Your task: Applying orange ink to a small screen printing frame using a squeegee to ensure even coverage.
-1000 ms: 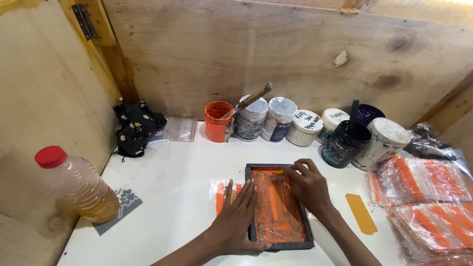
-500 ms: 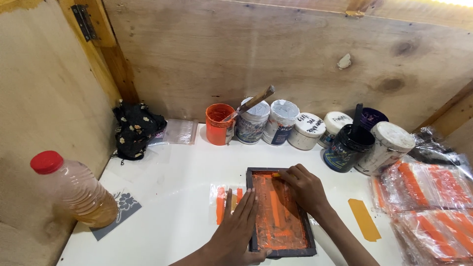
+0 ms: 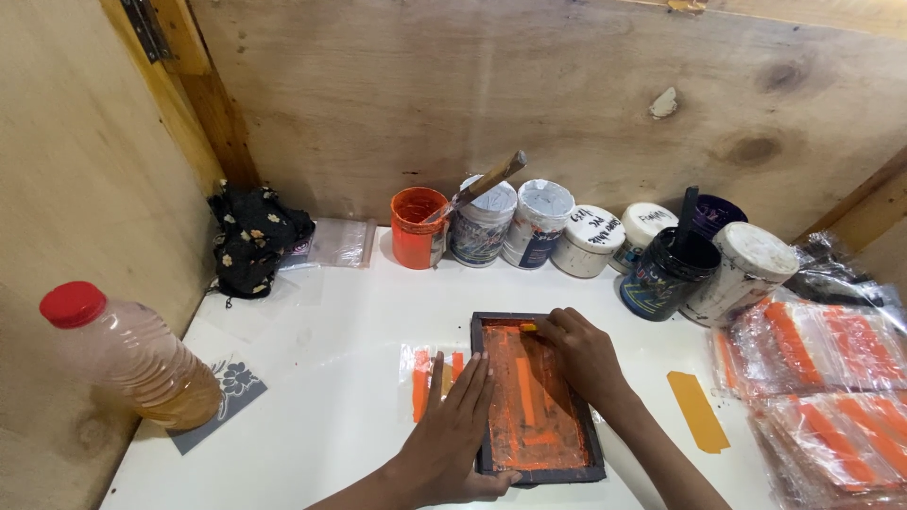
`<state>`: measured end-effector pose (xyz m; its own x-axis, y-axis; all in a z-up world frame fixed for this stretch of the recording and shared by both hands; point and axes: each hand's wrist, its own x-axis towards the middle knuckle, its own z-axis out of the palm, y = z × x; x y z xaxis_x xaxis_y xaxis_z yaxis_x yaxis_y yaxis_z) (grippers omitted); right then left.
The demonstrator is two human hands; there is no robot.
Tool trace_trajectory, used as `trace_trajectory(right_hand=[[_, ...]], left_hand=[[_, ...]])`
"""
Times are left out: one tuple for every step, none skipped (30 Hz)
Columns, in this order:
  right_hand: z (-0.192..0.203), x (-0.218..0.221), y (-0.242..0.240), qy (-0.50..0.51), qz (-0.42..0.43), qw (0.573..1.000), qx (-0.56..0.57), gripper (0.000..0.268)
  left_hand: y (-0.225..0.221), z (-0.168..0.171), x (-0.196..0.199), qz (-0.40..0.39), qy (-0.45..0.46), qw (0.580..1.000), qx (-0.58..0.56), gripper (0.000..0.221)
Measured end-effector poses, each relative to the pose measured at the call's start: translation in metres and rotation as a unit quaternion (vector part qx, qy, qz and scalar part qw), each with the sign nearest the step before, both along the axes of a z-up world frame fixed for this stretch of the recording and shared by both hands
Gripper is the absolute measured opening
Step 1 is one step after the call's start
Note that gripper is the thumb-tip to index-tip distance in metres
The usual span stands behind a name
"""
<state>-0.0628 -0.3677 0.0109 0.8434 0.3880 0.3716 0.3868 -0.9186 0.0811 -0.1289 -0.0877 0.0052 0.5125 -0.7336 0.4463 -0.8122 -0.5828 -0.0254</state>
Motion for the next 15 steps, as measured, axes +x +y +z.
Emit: trace_trajectory(right_hand=[[-0.001,0.001,0.000,-0.002,0.001,1.000,0.005,0.036],[-0.001,0.001,0.000,-0.004,0.001,1.000,0.009,0.034],[-0.003,0.002,0.000,-0.003,0.002,1.000,0.008,0.034],[-0.004,0.003,-0.001,-0.010,0.011,1.000,0.023,0.033],[-0.005,0.004,-0.002,-0.018,0.020,0.999,0.038,0.033],[-0.006,0.004,-0.001,-0.017,0.021,0.999,0.037,0.033],[-0.006,0.005,-0.002,-0.019,0.018,0.999,0.036,0.033],[-0.007,0.006,-0.002,-0.020,0.015,0.999,0.035,0.032],[-0.007,0.006,-0.001,-0.020,0.015,0.999,0.034,0.032],[-0.008,0.005,0.000,-0.022,0.010,0.999,0.032,0.030],[-0.008,0.004,0.001,-0.023,0.004,0.999,0.030,0.029],[-0.008,0.002,0.002,-0.022,0.004,0.999,0.030,0.029],[-0.007,0.001,0.003,-0.019,0.000,1.000,0.024,0.031],[-0.006,-0.001,0.004,-0.016,-0.004,1.000,0.018,0.033],[-0.007,-0.003,0.004,-0.015,-0.004,1.000,0.018,0.033]], left_hand=[[0.000,0.000,0.000,0.000,0.004,1.000,0.001,0.129],[0.000,0.000,0.000,0.000,0.008,1.000,0.002,0.128],[0.000,-0.001,-0.001,0.001,0.008,1.000,0.001,0.128],[0.000,-0.001,-0.001,-0.001,0.013,1.000,-0.006,0.128],[0.000,-0.001,-0.001,-0.004,0.017,1.000,-0.013,0.128],[0.000,-0.004,-0.001,-0.003,0.018,1.000,-0.013,0.128],[0.000,-0.006,0.000,0.016,-0.022,1.000,-0.007,0.135],[-0.001,-0.009,0.000,0.036,-0.062,0.997,-0.002,0.142],[0.000,-0.004,0.000,0.036,-0.062,0.997,-0.002,0.142],[0.000,0.001,-0.001,0.008,0.007,1.000,-0.015,0.133],[0.001,0.006,-0.003,-0.021,0.075,0.997,-0.027,0.123],[0.001,0.006,-0.002,-0.021,0.075,0.997,-0.028,0.123],[0.000,0.005,-0.002,-0.021,0.085,0.996,-0.023,0.125],[0.000,0.004,-0.001,-0.022,0.094,0.995,-0.019,0.127],[0.000,0.005,-0.002,-0.021,0.095,0.995,-0.019,0.127]])
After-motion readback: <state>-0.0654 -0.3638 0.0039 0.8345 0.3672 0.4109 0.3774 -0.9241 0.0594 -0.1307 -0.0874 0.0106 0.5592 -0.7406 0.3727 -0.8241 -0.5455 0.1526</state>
